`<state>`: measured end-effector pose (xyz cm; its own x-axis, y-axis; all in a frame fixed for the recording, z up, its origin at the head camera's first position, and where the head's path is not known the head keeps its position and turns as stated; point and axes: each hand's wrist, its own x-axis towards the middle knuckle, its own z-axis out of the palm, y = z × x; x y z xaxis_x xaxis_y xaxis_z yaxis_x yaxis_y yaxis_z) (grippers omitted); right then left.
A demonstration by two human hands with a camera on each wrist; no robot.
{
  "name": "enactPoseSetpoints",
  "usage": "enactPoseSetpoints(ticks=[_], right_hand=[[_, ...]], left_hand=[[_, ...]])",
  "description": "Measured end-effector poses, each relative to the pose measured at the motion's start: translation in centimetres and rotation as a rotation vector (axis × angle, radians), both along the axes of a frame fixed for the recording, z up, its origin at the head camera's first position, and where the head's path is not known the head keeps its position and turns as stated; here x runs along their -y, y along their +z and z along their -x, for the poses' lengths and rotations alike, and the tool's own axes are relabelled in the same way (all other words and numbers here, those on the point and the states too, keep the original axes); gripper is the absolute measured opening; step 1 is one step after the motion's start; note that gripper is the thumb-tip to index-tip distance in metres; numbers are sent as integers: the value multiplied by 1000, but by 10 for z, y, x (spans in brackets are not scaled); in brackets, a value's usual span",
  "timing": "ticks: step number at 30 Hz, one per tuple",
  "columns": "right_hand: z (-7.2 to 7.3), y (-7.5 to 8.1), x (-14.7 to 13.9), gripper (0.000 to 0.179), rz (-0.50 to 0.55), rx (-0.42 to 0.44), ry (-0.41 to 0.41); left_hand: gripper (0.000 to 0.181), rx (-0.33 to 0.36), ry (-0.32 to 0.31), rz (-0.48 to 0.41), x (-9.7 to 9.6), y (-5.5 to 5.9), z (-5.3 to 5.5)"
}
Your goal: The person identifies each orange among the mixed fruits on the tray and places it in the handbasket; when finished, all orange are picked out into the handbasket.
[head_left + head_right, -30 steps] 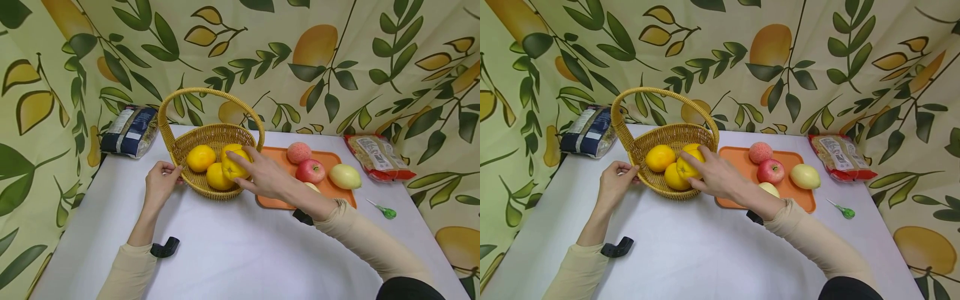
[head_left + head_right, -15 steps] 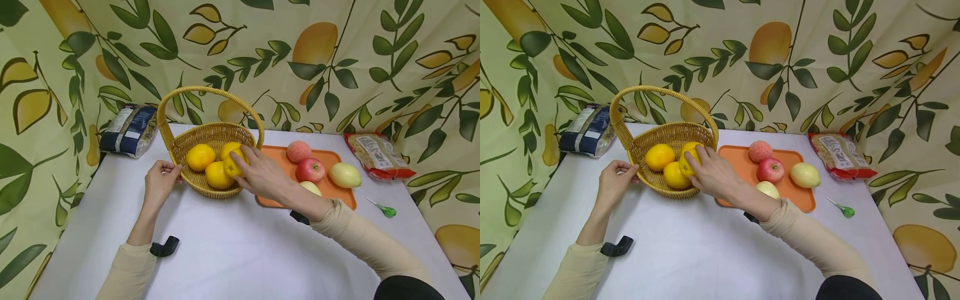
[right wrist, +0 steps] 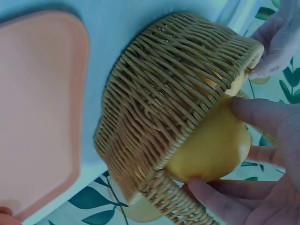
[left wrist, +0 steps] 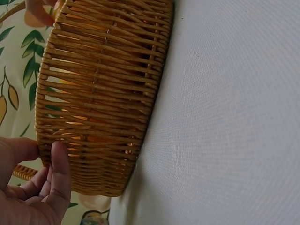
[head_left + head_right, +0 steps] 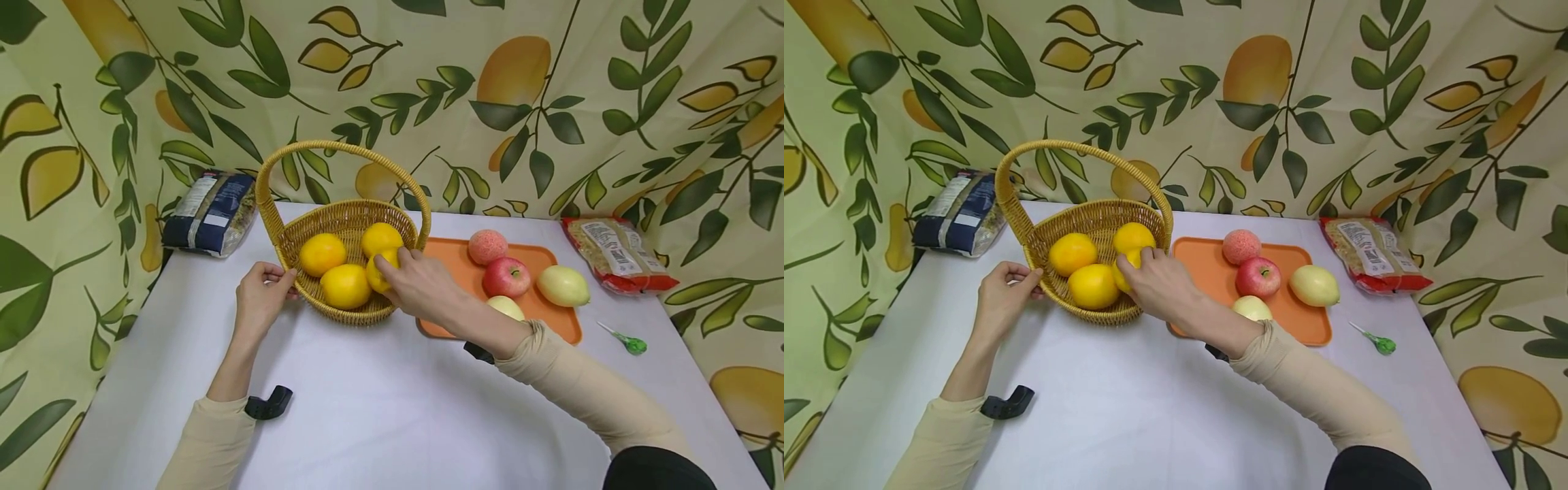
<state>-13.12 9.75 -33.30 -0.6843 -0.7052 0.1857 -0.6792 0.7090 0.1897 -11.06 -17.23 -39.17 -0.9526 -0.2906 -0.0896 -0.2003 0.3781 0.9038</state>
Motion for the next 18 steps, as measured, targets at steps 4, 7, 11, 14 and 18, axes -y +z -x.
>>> enactPoseSetpoints(ticks=[4,7,11,14,18], right_hand=[[3,-6,0,14,-5,55,43],[5,-10,1,7,-18,81,76],[6,-12,2,9,-19,81,94],[7,-13,2,8,-6,75,100],[7,-13,2,8,3,92,96]], left_hand=[[32,-2,-1,1,0,0,0],[31,-4,0,0,0,-1,0],[31,-6,1,-7,0,-2,1],[31,-11,1,-6,0,-2,1],[31,-18,-3,-5,1,-2,1]])
